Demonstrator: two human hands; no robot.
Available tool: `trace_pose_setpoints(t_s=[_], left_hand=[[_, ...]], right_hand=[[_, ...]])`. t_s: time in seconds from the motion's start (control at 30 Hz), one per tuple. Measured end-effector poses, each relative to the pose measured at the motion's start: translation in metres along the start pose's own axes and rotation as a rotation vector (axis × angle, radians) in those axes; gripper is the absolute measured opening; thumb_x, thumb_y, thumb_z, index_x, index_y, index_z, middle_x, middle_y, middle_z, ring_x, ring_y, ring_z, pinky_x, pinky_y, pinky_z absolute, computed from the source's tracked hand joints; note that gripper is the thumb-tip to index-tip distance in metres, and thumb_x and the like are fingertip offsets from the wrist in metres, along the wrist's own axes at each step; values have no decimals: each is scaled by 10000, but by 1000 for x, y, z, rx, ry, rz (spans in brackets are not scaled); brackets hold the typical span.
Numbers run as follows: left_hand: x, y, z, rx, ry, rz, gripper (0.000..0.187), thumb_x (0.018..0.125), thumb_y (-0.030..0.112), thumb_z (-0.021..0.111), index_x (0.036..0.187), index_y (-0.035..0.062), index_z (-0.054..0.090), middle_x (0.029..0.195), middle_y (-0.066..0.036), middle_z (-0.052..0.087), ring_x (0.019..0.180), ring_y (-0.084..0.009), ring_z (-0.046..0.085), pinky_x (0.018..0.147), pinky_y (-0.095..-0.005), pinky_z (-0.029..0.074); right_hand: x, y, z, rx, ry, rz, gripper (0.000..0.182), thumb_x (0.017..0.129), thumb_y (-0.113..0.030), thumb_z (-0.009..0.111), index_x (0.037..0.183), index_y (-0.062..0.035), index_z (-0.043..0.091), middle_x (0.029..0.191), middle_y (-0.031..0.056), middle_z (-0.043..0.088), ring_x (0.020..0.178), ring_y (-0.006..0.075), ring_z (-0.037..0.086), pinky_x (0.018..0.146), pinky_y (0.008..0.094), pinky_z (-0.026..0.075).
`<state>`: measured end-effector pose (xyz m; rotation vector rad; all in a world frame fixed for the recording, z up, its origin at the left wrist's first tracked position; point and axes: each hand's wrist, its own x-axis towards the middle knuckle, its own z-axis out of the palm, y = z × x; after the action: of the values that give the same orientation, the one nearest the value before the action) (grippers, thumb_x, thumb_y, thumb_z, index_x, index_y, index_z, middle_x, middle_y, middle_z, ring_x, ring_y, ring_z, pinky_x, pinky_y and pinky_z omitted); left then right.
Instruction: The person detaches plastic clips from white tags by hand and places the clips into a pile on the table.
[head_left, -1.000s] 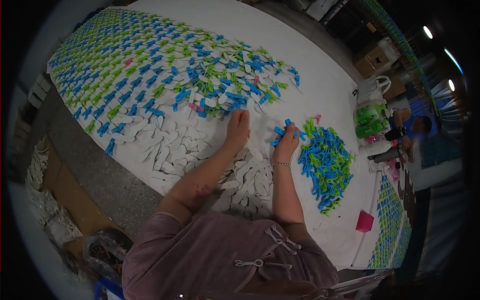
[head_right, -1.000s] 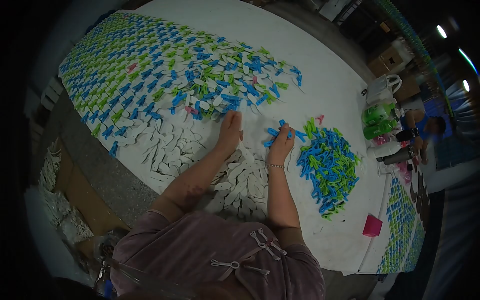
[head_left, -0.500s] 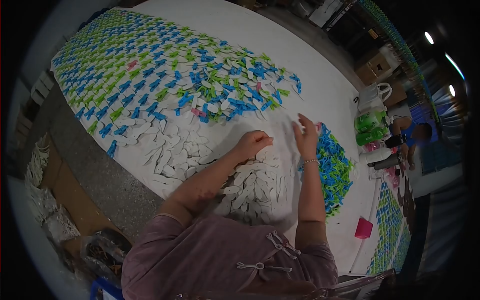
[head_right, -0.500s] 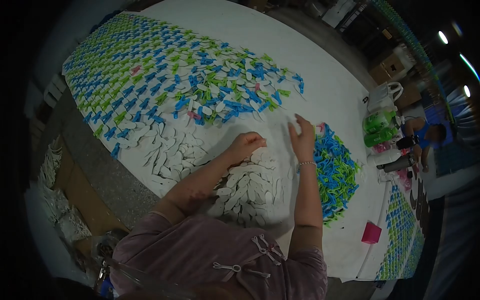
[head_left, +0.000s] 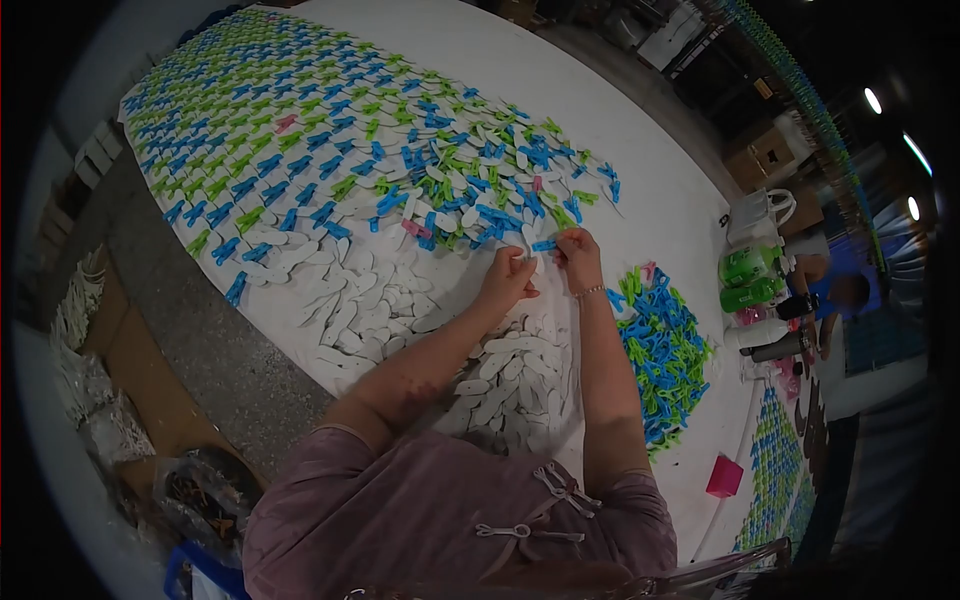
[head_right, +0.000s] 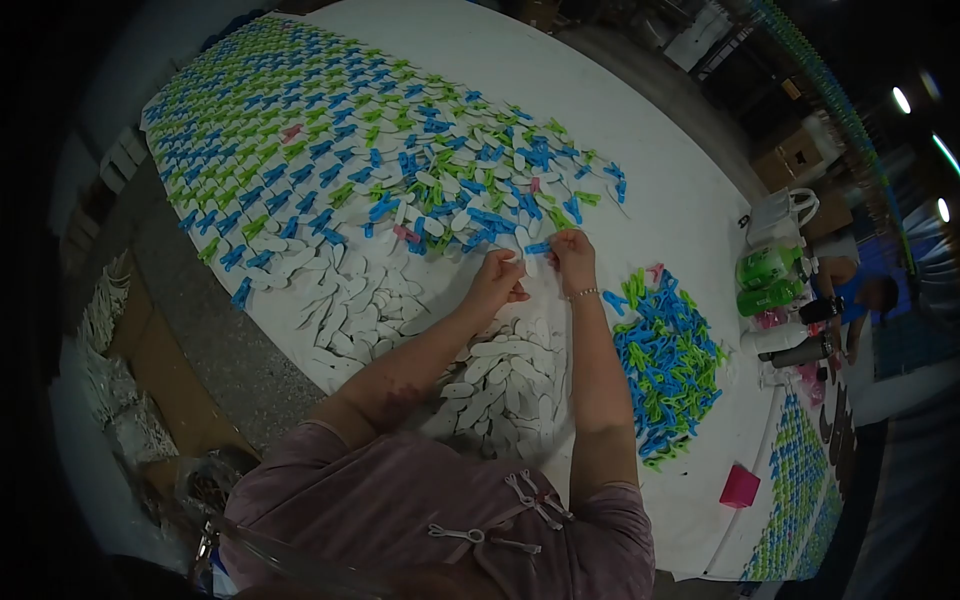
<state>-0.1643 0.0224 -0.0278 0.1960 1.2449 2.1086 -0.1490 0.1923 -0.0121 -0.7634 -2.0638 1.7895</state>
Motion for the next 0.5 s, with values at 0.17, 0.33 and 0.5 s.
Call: trace_pose_setpoints(t_s=[0.17,0.33,0.5], left_hand=[[0,-4,-3,150,19,81,283,904,251,548,1050,10,520,779,-40,539,565,-85,521,496,-247,471],[-6,0,-8,323,-48,168,280,914,292,515,854,41,623,568,-3,493,448,-65,445,421,-249,347],[-13,1,3,540,-491,188,359,913,319,523,713,42,632,546,-11,471,481,-86,439,470,-271,348]], right_hand=[[-68,-11,3,387,-184,-38,97,835,9,584,895,-51,537,732,11,563,597,94,535,542,216,440],[-65,-1,-42,171,294,-254,86,840,-6,587,907,-37,544,736,20,573,625,88,544,559,223,457],[-52,-25,-85,-1126,602,-844,254,800,-144,658,1010,-16,595,1019,165,586,935,304,571,794,372,467]])
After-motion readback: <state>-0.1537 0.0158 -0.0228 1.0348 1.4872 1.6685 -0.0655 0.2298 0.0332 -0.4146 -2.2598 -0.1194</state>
